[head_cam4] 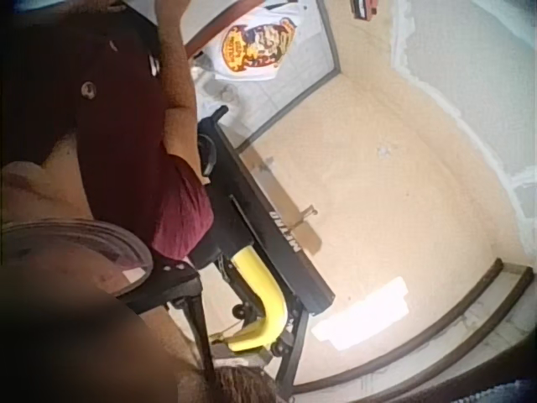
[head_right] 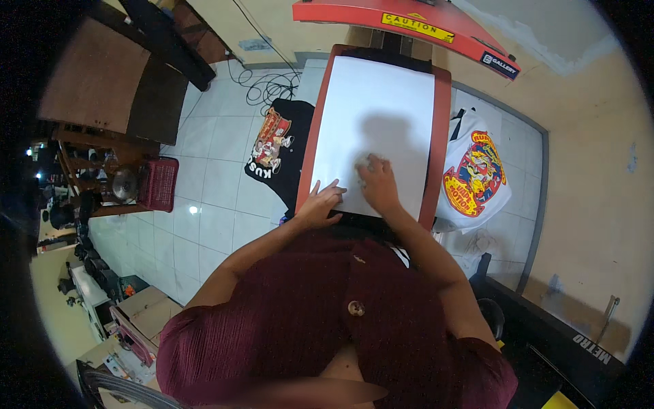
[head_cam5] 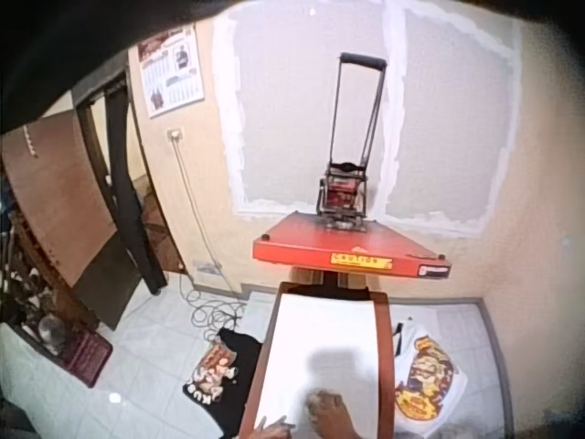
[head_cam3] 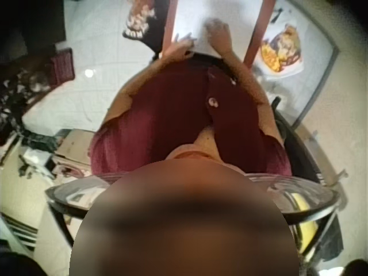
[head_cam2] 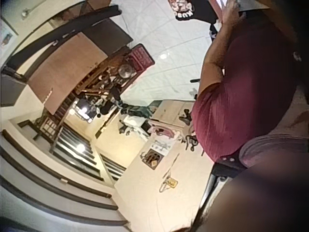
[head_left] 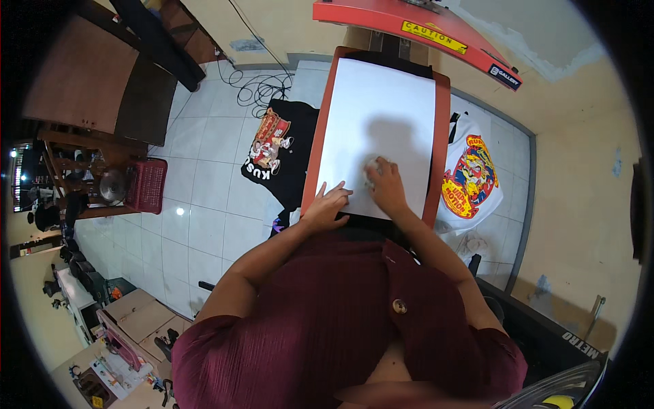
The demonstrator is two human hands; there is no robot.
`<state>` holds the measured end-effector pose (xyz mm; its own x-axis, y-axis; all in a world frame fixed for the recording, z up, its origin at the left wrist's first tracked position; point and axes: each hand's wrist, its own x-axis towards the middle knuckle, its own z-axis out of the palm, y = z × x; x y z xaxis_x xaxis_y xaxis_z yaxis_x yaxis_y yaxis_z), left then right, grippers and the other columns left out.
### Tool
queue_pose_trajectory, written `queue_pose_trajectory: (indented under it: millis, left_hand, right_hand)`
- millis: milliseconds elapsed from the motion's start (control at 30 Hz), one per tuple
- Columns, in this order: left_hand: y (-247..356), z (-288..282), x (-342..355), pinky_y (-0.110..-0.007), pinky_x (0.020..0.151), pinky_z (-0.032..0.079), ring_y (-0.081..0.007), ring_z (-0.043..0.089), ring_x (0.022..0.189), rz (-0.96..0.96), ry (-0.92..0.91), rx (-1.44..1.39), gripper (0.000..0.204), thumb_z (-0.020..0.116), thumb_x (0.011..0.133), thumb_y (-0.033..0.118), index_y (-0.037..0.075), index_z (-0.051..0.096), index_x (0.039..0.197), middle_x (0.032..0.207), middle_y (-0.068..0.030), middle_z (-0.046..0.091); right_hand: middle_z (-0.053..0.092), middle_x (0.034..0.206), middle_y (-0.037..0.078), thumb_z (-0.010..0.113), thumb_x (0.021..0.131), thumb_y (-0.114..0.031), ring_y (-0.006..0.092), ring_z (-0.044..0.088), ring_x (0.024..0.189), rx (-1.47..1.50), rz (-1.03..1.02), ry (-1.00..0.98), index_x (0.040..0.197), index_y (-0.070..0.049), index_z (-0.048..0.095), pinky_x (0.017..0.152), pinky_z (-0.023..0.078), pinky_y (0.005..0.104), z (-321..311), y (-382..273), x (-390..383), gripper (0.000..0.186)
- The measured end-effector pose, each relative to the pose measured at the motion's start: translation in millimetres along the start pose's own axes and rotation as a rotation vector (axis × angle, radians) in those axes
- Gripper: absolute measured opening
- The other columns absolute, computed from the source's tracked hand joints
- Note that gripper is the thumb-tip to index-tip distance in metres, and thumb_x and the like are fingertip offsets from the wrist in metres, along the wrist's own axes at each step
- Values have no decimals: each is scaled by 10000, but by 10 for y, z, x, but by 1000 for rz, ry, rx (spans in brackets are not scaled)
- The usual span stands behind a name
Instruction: Manually applying graphics to t-shirts using a heat press machine.
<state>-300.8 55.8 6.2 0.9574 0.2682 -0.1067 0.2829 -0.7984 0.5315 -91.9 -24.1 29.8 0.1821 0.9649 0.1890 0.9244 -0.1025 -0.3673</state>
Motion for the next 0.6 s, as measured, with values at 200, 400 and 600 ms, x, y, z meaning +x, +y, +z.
queue_pose_trajectory:
  millis: [200, 400, 600]
  left_hand:
    - [-370, 59, -53, -569, 1108, 207, -268, 222, 1419, 252, 9, 67, 451, 648, 808, 353, 132, 590, 1196, 1471, -15, 350]
    - [-559, 129, -82, -488, 1076, 315, -289, 388, 1288, 410, 189, 149, 489, 637, 815, 382, 214, 547, 1265, 1267, -32, 491]
    - [-524, 111, -76, -504, 1073, 318, -290, 396, 1285, 388, 159, 101, 429, 658, 790, 334, 201, 576, 1190, 1213, -41, 521]
  right_hand:
    - [496, 1208, 166, 685, 723, -104, 390, 475, 1053, -90, 237, 194, 1133, -137, 577, 910, 429, 453, -97, 423, 756, 426]
    - [454, 1253, 179, 725, 696, -114, 402, 460, 1089, -120, 242, 83, 1118, -153, 573, 925, 438, 465, 129, 5, 885, 451]
    - [457, 1279, 171, 689, 704, -113, 408, 458, 1119, -98, 85, -61, 1124, -142, 589, 936, 428, 448, 78, -103, 219, 433]
